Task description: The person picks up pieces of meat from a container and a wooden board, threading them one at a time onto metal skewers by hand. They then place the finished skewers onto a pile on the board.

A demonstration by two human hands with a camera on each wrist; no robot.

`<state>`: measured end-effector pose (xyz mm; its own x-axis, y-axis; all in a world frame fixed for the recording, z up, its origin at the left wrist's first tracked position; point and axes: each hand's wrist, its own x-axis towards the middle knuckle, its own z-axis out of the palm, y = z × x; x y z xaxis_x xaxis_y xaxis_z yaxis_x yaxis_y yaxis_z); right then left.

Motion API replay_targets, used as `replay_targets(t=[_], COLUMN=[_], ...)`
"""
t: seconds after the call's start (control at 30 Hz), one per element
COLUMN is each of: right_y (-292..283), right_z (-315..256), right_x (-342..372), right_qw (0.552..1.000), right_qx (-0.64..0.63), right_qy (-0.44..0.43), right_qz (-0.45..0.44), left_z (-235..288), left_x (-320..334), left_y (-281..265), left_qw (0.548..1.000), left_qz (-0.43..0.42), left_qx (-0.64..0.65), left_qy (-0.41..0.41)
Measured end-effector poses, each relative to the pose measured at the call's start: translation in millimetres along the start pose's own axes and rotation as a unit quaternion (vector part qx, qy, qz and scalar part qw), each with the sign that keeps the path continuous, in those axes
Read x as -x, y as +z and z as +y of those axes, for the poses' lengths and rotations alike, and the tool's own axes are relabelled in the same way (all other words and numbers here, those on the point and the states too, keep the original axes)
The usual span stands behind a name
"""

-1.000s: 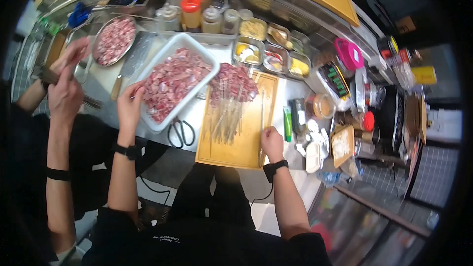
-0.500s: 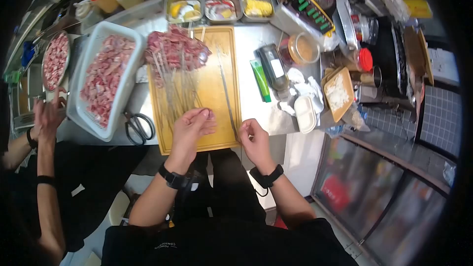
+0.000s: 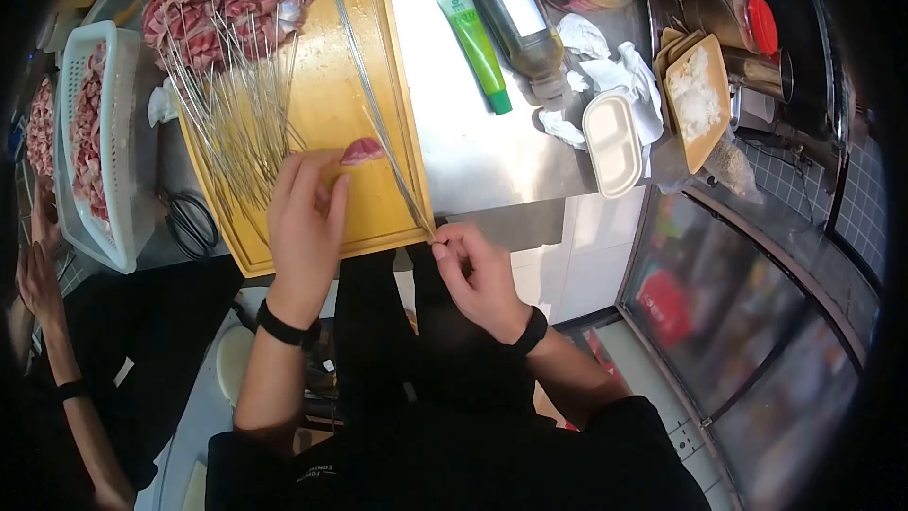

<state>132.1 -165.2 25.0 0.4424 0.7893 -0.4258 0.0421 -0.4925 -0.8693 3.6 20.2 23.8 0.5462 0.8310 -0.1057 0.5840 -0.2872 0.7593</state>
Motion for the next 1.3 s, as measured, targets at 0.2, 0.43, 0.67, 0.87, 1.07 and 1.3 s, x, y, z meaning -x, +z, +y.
replay_targets(t=[0.2,0.43,0.67,0.87,1.07,1.3], right_y=[-4,1,4,8,12,18], right_z=[1,4,1,-9,-12,-12], right_x=[13,16,14,15,17,7], right_qw=[0.998,0.995,0.993,0.991,0.99,0.992], right_qx=[0.039,0.084,0.11,0.129,0.134,0.119], right_qy=[-0.036,-0.035,-0.023,-0.018,-0.024,-0.023], right_qz=[-0.024,-0.035,-0.039,-0.031,-0.028,-0.032], left_z=[-13,-12,-12,-15,-23,-25], left_x=[-9,-9,-11,-10,-7,-9], left_y=[17,16,17,18,21,20], left_qw=[0.999,0.999,0.999,0.999,0.998,0.999], left_qz=[0.005,0.025,0.043,0.043,0.039,0.041], left_qx=[-0.042,-0.001,-0.002,-0.019,-0.033,-0.017], left_qy=[0.023,-0.034,-0.005,0.016,0.043,0.032])
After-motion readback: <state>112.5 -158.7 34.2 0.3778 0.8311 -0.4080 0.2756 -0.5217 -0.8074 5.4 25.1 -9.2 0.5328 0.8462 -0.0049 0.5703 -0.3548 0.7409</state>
